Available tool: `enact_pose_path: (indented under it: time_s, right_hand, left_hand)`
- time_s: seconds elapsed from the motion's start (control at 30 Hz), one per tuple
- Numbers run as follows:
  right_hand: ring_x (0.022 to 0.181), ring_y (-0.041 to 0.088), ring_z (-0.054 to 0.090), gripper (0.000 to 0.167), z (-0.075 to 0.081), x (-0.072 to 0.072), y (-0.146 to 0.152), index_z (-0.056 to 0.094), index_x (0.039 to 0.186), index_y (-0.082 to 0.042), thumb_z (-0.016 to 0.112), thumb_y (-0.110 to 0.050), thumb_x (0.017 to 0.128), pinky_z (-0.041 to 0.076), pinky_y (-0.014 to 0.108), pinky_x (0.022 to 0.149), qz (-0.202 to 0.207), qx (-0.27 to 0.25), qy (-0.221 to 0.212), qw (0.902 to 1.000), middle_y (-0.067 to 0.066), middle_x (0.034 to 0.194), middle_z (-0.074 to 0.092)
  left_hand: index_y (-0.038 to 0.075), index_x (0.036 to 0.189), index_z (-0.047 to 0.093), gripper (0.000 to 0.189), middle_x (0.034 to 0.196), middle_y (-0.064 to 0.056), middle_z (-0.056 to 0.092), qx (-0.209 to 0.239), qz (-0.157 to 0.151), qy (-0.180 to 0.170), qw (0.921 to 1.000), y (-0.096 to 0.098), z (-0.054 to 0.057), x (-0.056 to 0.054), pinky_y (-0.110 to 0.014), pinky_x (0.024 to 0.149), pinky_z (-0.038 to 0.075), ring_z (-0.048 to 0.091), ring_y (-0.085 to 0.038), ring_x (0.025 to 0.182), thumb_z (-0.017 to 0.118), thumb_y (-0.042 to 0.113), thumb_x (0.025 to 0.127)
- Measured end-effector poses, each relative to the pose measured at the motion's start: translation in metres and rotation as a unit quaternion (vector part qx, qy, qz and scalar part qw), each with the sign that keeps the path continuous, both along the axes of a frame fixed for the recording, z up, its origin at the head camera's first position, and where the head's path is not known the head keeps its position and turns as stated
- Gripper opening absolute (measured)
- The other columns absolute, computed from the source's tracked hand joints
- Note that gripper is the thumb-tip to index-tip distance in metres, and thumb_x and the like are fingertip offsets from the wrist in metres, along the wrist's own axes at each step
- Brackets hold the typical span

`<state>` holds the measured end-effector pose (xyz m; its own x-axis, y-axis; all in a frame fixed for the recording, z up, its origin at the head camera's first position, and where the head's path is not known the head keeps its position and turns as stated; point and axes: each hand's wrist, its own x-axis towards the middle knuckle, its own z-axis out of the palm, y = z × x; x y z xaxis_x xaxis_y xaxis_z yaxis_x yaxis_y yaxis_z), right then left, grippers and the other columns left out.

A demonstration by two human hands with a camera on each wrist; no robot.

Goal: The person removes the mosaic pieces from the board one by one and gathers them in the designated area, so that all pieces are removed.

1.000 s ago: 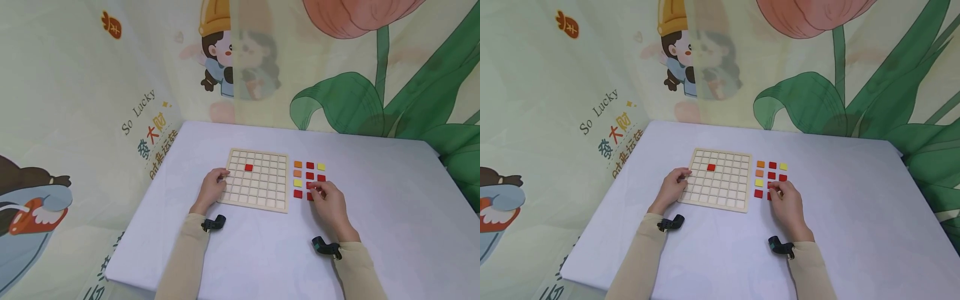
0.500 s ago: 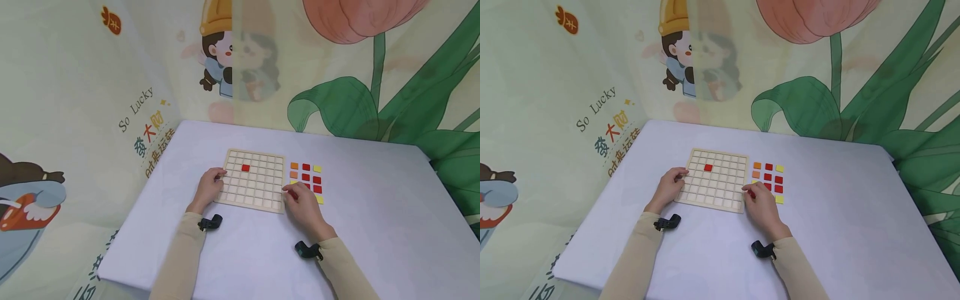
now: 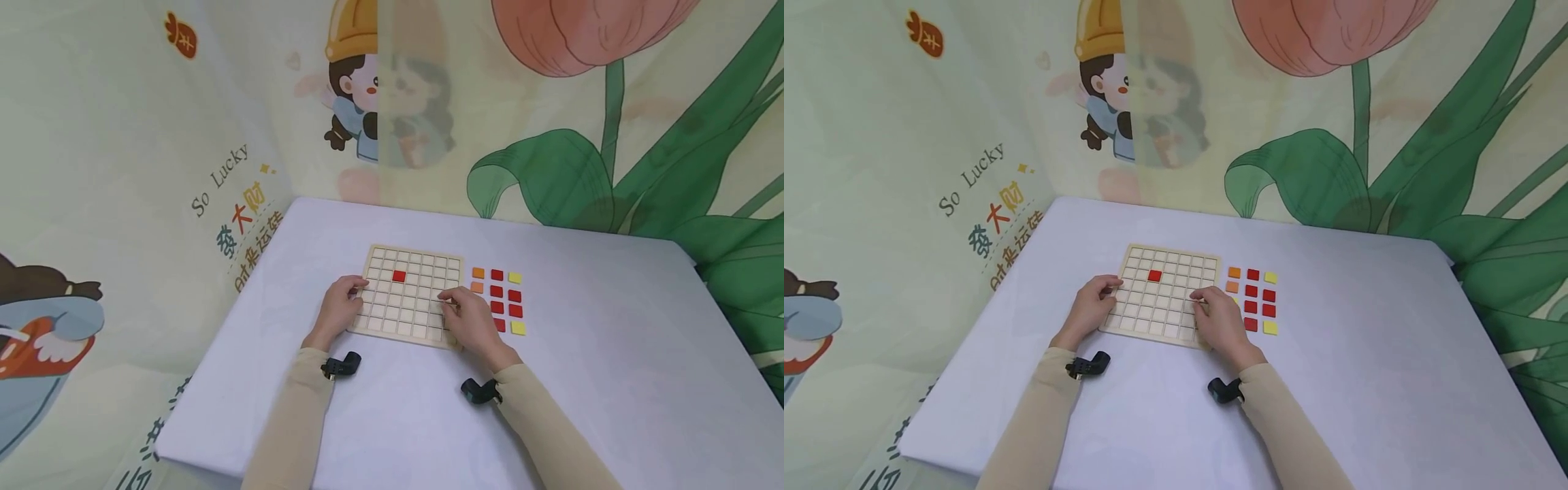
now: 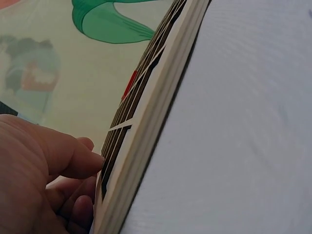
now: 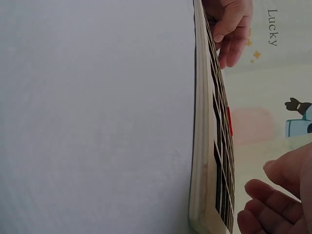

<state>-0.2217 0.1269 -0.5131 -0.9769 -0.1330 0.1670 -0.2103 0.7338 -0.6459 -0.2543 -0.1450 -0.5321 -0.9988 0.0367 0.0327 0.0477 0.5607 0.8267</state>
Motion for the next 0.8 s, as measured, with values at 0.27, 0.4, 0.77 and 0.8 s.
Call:
enact_pose_path:
  time_s: [0.27, 0.4, 0.77, 0.8]
  right_hand:
    - [0.098, 0.023, 0.061, 0.023, 0.004, -0.011, -0.012, 0.067, 0.116, -0.011, 0.061, -0.015, 0.094, 0.055, 0.038, 0.086, 0.011, 0.006, -0.004, 0.9999, 0.005, 0.113, 0.066]
    - [0.103, 0.022, 0.062, 0.024, 0.006, -0.020, -0.019, 0.067, 0.118, -0.011, 0.060, -0.015, 0.095, 0.055, 0.039, 0.089, 0.022, 0.007, -0.010, 0.9997, 0.005, 0.119, 0.066]
    - [0.069, 0.014, 0.053, 0.036, 0.004, -0.043, -0.043, 0.063, 0.129, -0.007, 0.057, -0.015, 0.095, 0.049, 0.029, 0.069, 0.040, 0.001, -0.039, 0.9985, 0.005, 0.090, 0.064]
    - [0.073, 0.015, 0.055, 0.036, 0.004, -0.043, -0.045, 0.063, 0.130, -0.008, 0.058, -0.015, 0.095, 0.051, 0.030, 0.073, 0.040, 0.002, -0.040, 0.9984, 0.005, 0.099, 0.067]
  left_hand:
    - [0.006, 0.125, 0.063, 0.040, 0.139, -0.009, 0.052, -0.003, 0.002, -0.003, 1.0000, 0.000, 0.001, 0.001, -0.041, 0.102, 0.044, 0.052, -0.026, 0.119, 0.053, -0.003, 0.088]
    - [0.007, 0.126, 0.062, 0.040, 0.140, -0.008, 0.051, -0.004, 0.003, -0.008, 1.0000, 0.000, 0.000, 0.000, -0.040, 0.103, 0.044, 0.052, -0.026, 0.119, 0.054, -0.004, 0.088]
    - [0.007, 0.126, 0.062, 0.041, 0.142, -0.008, 0.049, -0.010, -0.001, -0.003, 0.9999, 0.000, 0.000, 0.001, -0.039, 0.104, 0.044, 0.052, -0.026, 0.120, 0.056, -0.004, 0.087]
    - [0.007, 0.126, 0.062, 0.041, 0.142, -0.008, 0.049, -0.012, -0.001, 0.000, 0.9999, 0.000, 0.000, 0.000, -0.039, 0.104, 0.044, 0.052, -0.026, 0.120, 0.056, -0.004, 0.087]
